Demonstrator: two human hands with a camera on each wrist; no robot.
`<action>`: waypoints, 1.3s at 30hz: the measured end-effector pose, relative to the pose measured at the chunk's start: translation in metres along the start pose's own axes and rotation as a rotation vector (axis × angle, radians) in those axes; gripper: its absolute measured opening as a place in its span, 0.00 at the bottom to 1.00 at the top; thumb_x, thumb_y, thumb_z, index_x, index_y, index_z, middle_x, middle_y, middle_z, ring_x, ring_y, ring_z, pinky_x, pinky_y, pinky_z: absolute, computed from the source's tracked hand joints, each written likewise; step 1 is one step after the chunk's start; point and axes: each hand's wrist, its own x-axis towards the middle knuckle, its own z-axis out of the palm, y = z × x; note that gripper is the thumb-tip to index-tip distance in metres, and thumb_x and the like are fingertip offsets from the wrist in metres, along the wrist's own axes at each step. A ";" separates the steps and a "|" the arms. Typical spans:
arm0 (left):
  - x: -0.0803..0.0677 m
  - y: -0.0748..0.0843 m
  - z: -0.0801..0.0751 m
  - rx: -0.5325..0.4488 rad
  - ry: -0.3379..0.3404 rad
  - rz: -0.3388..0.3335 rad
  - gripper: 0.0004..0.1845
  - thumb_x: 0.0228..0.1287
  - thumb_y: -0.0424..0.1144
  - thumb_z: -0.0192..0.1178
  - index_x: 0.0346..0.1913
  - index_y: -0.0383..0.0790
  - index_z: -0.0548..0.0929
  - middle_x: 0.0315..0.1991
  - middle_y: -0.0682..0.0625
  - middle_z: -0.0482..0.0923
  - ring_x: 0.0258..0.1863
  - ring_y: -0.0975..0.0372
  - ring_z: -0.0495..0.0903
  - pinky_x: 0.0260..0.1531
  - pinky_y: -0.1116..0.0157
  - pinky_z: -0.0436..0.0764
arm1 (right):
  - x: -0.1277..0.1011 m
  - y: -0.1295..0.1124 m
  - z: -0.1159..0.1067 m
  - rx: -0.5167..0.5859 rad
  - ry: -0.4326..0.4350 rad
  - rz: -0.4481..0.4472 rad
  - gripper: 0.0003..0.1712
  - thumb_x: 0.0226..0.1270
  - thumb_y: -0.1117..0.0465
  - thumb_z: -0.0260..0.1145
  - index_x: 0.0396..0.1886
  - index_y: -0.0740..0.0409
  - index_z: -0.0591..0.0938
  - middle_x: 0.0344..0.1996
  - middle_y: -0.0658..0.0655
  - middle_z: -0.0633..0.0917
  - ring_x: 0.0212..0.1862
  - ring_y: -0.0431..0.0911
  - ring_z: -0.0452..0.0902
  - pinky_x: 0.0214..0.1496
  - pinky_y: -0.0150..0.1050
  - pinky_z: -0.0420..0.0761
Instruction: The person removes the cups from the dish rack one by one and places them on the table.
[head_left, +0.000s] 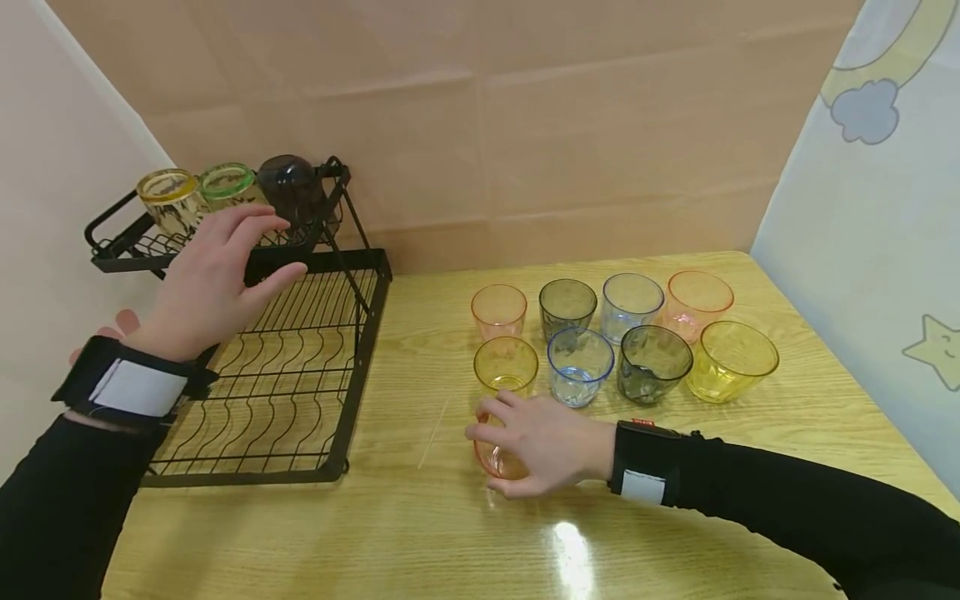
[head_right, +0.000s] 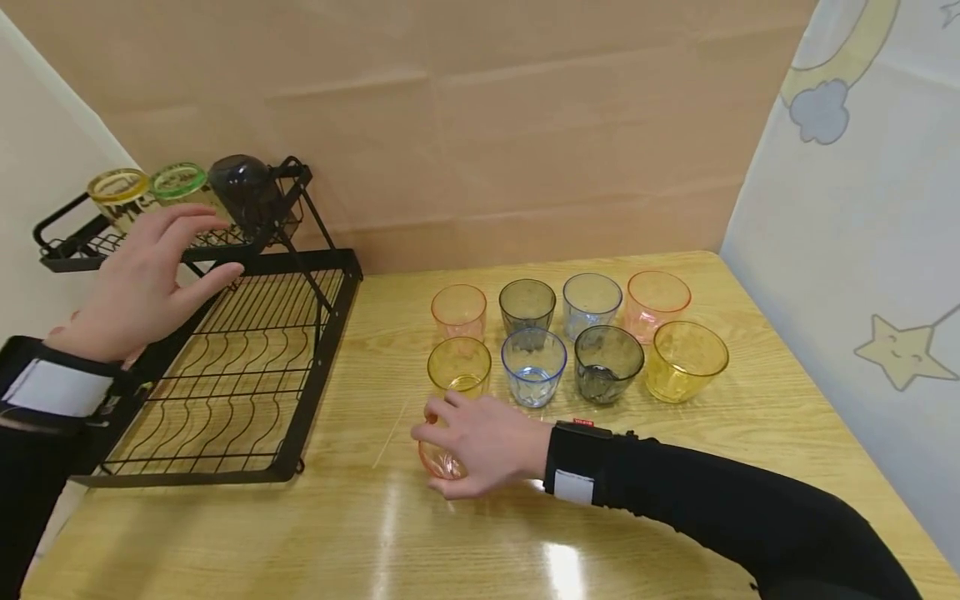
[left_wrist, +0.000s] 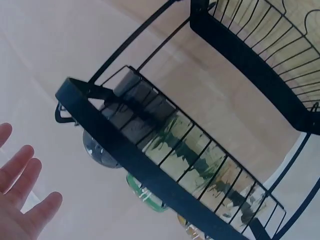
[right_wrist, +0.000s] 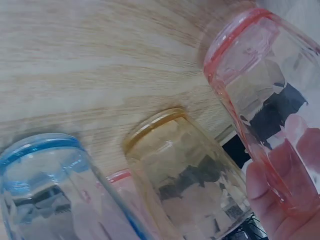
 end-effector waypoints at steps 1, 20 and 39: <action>0.002 -0.001 -0.001 0.007 -0.010 -0.006 0.29 0.66 0.47 0.63 0.60 0.29 0.73 0.64 0.34 0.66 0.65 0.41 0.62 0.65 0.45 0.59 | -0.001 0.000 0.001 0.004 -0.009 0.007 0.32 0.62 0.36 0.60 0.59 0.49 0.75 0.49 0.52 0.74 0.44 0.43 0.71 0.27 0.33 0.75; 0.052 -0.029 -0.014 0.110 -0.234 -0.143 0.41 0.70 0.58 0.54 0.74 0.34 0.57 0.71 0.30 0.53 0.70 0.37 0.50 0.66 0.39 0.50 | -0.012 0.011 -0.014 0.036 0.003 0.035 0.40 0.64 0.31 0.58 0.66 0.52 0.73 0.56 0.52 0.75 0.55 0.45 0.71 0.42 0.39 0.79; 0.109 -0.046 -0.009 0.099 -0.434 -0.400 0.49 0.67 0.68 0.43 0.78 0.39 0.42 0.74 0.29 0.38 0.70 0.32 0.39 0.61 0.32 0.50 | -0.021 0.042 -0.047 -0.030 0.019 0.138 0.39 0.63 0.32 0.59 0.64 0.53 0.74 0.54 0.54 0.76 0.52 0.47 0.72 0.41 0.43 0.80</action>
